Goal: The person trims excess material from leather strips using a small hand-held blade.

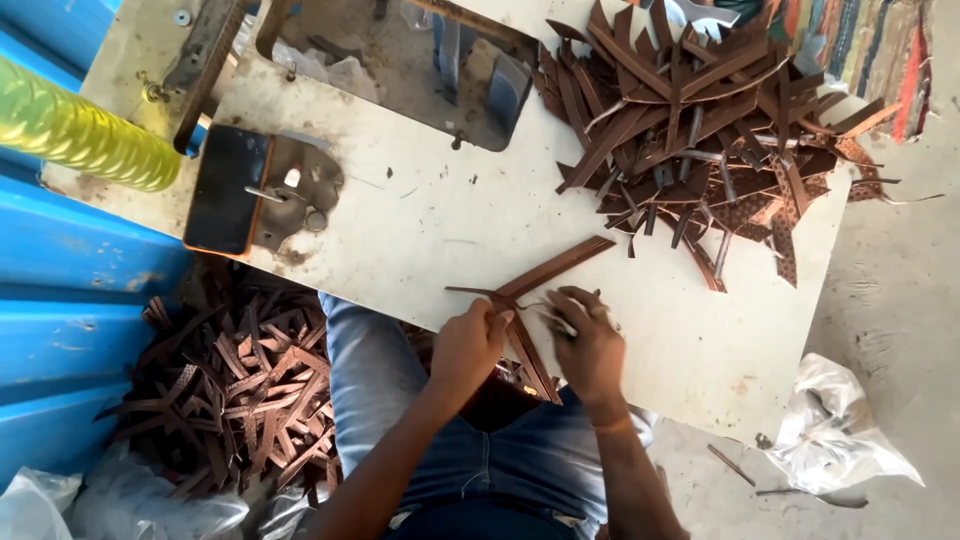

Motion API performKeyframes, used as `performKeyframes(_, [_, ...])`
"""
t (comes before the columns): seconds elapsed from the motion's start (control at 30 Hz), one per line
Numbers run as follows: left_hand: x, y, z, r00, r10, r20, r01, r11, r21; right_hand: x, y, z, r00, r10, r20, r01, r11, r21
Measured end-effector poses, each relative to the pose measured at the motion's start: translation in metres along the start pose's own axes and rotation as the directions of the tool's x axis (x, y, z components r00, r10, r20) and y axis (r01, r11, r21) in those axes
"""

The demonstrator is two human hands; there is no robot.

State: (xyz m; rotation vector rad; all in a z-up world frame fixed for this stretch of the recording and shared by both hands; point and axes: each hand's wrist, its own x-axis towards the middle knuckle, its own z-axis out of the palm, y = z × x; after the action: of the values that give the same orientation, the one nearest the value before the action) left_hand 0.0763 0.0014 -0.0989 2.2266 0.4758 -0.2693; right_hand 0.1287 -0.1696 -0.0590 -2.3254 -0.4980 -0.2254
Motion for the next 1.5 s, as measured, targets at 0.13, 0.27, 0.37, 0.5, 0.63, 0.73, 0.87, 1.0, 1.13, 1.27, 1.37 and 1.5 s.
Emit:
performKeyframes(0.13, [0.002, -0.020, 0.007, 0.926, 0.276, -0.260, -0.241, 0.958, 0.159, 0.001, 0.009, 0.015, 0.996, 0.011, 0.091, -0.007, 0.999, -0.038])
performKeyframes(0.27, [0.014, -0.017, 0.008, 0.722, 0.633, -0.279, -0.597, 0.774, 0.212, 0.002, 0.012, 0.015, 0.996, 0.000, 0.089, 0.001, 1.000, -0.013])
performKeyframes(0.37, [0.025, -0.015, 0.016, 0.753, 0.622, -0.216, -0.580, 0.782, 0.229, 0.006, -0.005, 0.009, 0.996, -0.083, 0.046, 0.082, 0.997, 0.015])
performKeyframes(0.5, [0.026, -0.011, 0.022, 0.801, 0.524, -0.289, -0.502, 0.851, 0.152, 0.001, -0.027, 0.005, 0.998, -0.037, -0.042, 0.046, 0.970, 0.239])
performKeyframes(0.63, [0.027, 0.004, -0.004, 0.844, 0.419, -0.336, -0.455, 0.890, -0.031, -0.014, -0.025, 0.020, 0.991, 0.039, -0.127, -0.004, 0.962, 0.271])
performKeyframes(0.73, [0.028, 0.000, -0.008, 0.948, 0.221, -0.228, -0.262, 0.950, -0.167, -0.030, -0.006, 0.035, 0.994, 0.108, -0.029, -0.096, 0.957, 0.273])
performKeyframes(0.87, [0.025, -0.010, 0.005, 0.916, 0.282, -0.284, -0.334, 0.930, -0.153, -0.020, -0.015, 0.019, 0.977, 0.206, 0.054, -0.213, 0.963, 0.166])
performKeyframes(1.0, [0.018, -0.007, 0.009, 0.888, 0.418, -0.189, -0.417, 0.908, 0.050, -0.016, -0.020, 0.008, 0.992, 0.099, -0.078, -0.088, 0.988, 0.128])
performKeyframes(1.13, [0.018, -0.006, 0.010, 0.912, 0.354, -0.209, -0.368, 0.929, -0.032, -0.022, 0.019, 0.021, 0.990, 0.132, 0.051, -0.130, 0.990, -0.049])
performKeyframes(1.27, [0.022, -0.012, 0.015, 0.925, 0.301, -0.232, -0.359, 0.892, -0.275, -0.018, 0.025, 0.021, 0.983, 0.178, 0.050, -0.173, 0.981, -0.086])
performKeyframes(1.37, [0.024, -0.016, 0.020, 0.925, 0.300, -0.235, -0.358, 0.895, -0.266, -0.006, 0.000, 0.001, 0.993, 0.112, 0.044, -0.110, 0.993, -0.039])
performKeyframes(1.5, [0.023, -0.010, 0.017, 0.913, 0.321, -0.251, -0.374, 0.904, -0.207, 0.000, -0.023, -0.021, 0.998, 0.059, 0.018, -0.060, 0.997, 0.042])
